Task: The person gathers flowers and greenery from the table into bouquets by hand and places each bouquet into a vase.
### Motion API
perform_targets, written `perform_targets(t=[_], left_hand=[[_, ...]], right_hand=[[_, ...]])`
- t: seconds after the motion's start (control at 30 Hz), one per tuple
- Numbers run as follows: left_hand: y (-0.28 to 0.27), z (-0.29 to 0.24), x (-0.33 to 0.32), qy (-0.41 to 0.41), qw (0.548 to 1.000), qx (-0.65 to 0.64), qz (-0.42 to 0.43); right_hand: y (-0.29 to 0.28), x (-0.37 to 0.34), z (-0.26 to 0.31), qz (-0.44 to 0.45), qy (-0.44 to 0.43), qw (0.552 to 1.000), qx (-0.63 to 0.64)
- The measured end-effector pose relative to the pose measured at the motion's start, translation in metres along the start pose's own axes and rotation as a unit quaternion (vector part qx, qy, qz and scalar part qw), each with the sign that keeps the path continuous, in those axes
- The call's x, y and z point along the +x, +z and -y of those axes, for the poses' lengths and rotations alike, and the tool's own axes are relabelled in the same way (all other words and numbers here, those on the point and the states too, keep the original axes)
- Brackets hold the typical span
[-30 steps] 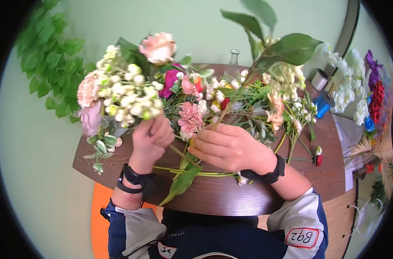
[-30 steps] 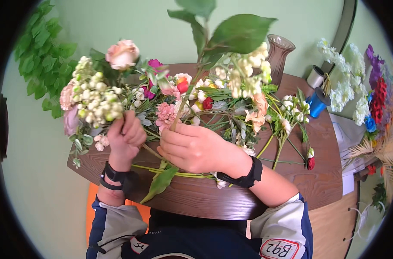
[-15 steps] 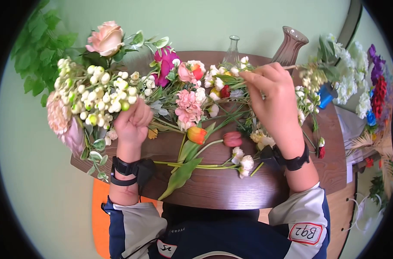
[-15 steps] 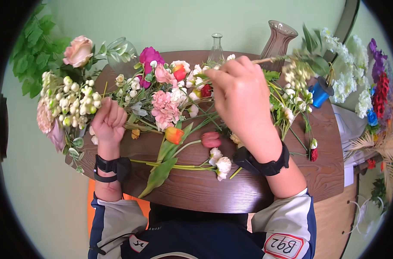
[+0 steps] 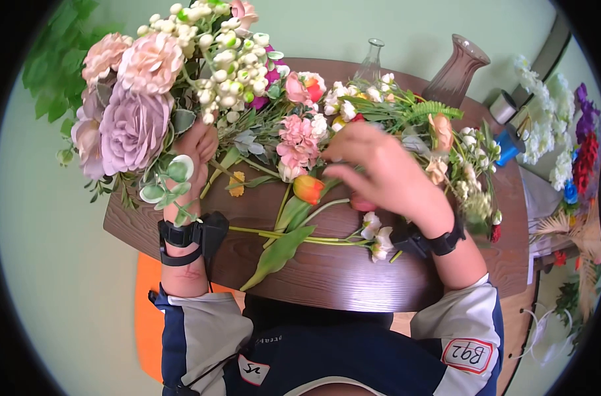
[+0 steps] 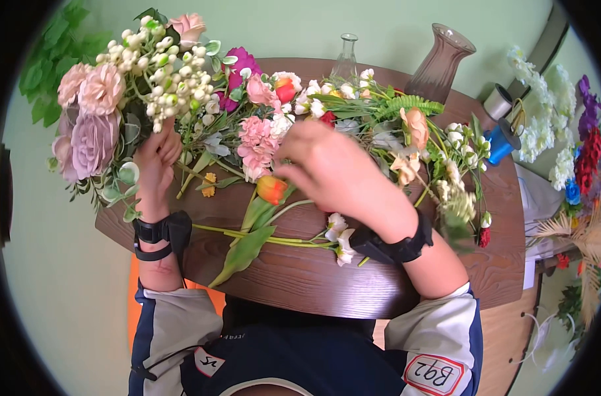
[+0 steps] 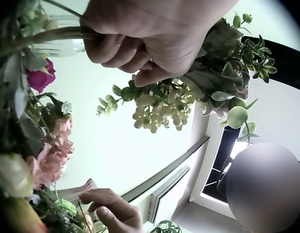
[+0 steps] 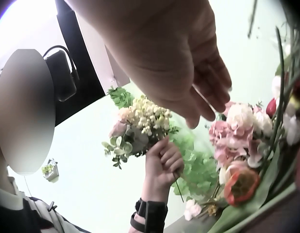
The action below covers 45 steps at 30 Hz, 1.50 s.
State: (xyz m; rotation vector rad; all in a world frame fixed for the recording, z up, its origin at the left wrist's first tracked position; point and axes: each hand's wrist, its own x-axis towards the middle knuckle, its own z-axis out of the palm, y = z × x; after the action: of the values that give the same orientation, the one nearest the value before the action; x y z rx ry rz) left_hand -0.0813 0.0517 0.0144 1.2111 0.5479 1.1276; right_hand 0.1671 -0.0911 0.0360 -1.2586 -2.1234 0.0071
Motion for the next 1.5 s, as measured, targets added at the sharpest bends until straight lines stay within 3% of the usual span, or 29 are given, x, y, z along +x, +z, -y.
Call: perform_targets(t=[0.07,0.13,0.23,0.4,0.5,0.6,0.7,0.87,1.03,1.1,1.4,1.47,1.5], left_hand=[[-0.005,0.003,-0.003,-0.005,1.000,-0.003,-0.006],[-0.008,0.007,-0.006,-0.005,1.000,0.010,-0.007],[-0.012,0.009,-0.007,-0.001,0.999,0.032,-0.010],[-0.016,0.011,-0.009,0.010,0.997,0.069,-0.014],[-0.020,0.013,-0.008,0.018,0.996,0.091,-0.014],[-0.024,0.014,-0.008,0.029,0.993,0.114,-0.019],[-0.026,0.014,-0.006,0.042,0.990,0.135,-0.021],[-0.025,0.015,-0.003,0.059,0.983,0.171,-0.017],[-0.025,0.014,0.001,0.077,0.974,0.214,-0.010],[-0.027,0.013,0.004,0.083,0.969,0.233,-0.007],[-0.039,0.013,0.015,0.120,0.946,0.302,-0.003],[-0.042,0.015,0.016,0.125,0.940,0.317,-0.003],[-0.044,0.016,0.016,0.127,0.938,0.323,-0.003]], right_hand=[[0.021,-0.004,0.000,0.022,-0.024,0.998,0.047],[0.040,-0.008,-0.001,0.102,0.008,0.992,0.076],[0.053,-0.010,0.000,0.132,0.060,0.988,0.059],[0.059,-0.007,-0.004,0.078,0.079,0.994,0.020],[0.038,-0.002,0.006,0.014,0.121,0.991,0.052],[0.009,0.001,0.011,-0.134,0.183,0.966,0.124],[-0.021,0.000,0.022,-0.302,0.186,0.880,0.314],[-0.051,-0.011,0.030,-0.293,0.155,0.874,0.356],[-0.040,-0.003,0.050,-0.251,0.179,0.885,0.349],[-0.039,-0.002,0.047,-0.176,0.219,0.899,0.335],[-0.043,0.000,0.039,-0.319,0.159,0.876,0.327],[-0.047,-0.003,0.033,-0.337,0.138,0.919,0.152],[-0.049,-0.004,0.031,-0.337,0.138,0.919,0.153]])
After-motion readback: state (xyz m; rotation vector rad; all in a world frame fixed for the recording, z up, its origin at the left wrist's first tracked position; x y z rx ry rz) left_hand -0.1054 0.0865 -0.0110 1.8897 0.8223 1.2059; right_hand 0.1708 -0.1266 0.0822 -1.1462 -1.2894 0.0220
